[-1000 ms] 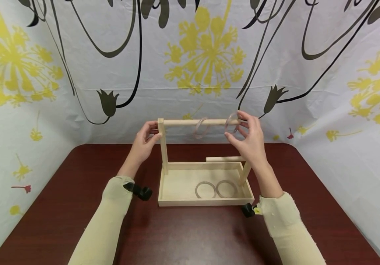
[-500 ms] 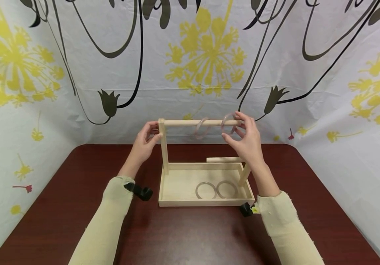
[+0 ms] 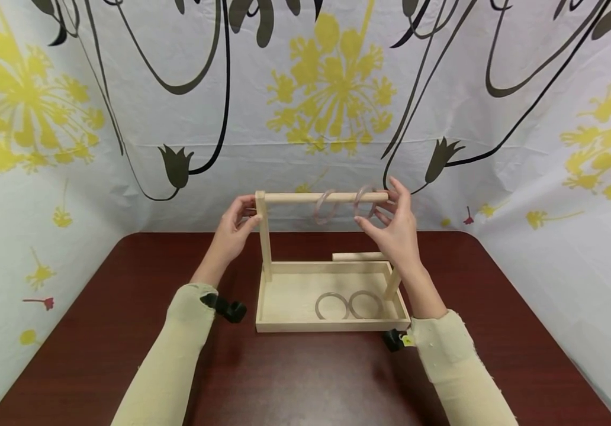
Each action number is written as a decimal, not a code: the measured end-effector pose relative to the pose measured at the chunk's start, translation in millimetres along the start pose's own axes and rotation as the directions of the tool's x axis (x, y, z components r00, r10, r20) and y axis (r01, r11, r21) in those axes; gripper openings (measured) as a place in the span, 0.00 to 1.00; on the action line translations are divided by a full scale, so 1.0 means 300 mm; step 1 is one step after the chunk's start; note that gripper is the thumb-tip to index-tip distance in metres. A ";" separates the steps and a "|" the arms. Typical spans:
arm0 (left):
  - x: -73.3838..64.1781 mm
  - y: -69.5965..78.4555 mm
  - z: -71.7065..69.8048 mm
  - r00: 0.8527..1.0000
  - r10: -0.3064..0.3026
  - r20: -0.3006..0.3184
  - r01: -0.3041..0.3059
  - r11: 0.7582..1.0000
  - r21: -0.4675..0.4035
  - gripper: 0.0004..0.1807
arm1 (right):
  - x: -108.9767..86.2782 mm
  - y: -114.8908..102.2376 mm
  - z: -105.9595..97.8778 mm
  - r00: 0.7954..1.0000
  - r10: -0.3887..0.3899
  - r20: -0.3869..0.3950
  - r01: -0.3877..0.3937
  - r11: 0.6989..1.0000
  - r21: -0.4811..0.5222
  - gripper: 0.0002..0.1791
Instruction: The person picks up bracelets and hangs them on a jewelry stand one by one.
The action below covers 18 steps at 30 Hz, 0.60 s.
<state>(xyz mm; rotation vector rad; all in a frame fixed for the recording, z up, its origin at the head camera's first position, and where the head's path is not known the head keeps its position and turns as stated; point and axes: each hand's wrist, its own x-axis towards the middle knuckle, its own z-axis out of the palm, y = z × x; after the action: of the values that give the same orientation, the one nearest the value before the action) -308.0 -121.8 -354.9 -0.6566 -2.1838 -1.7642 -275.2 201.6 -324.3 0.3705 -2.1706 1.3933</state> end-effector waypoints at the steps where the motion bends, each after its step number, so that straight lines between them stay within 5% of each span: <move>1: 0.000 0.001 0.000 1.000 0.000 -0.001 0.000 1.000 -0.003 0.20 | -0.001 0.002 0.002 1.000 0.009 -0.001 -0.009 1.000 0.006 0.53; 18: 0.002 0.001 0.000 1.000 0.005 -0.007 -0.005 1.000 -0.006 0.20 | -0.018 0.009 0.003 0.994 0.095 0.062 -0.096 0.995 0.022 0.54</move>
<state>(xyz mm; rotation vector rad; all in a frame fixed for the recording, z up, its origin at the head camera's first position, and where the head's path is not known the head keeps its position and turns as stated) -308.5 -121.5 -354.5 -0.6557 -2.1716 -1.7684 -272.4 201.8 -329.7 0.3258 -2.2483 1.4797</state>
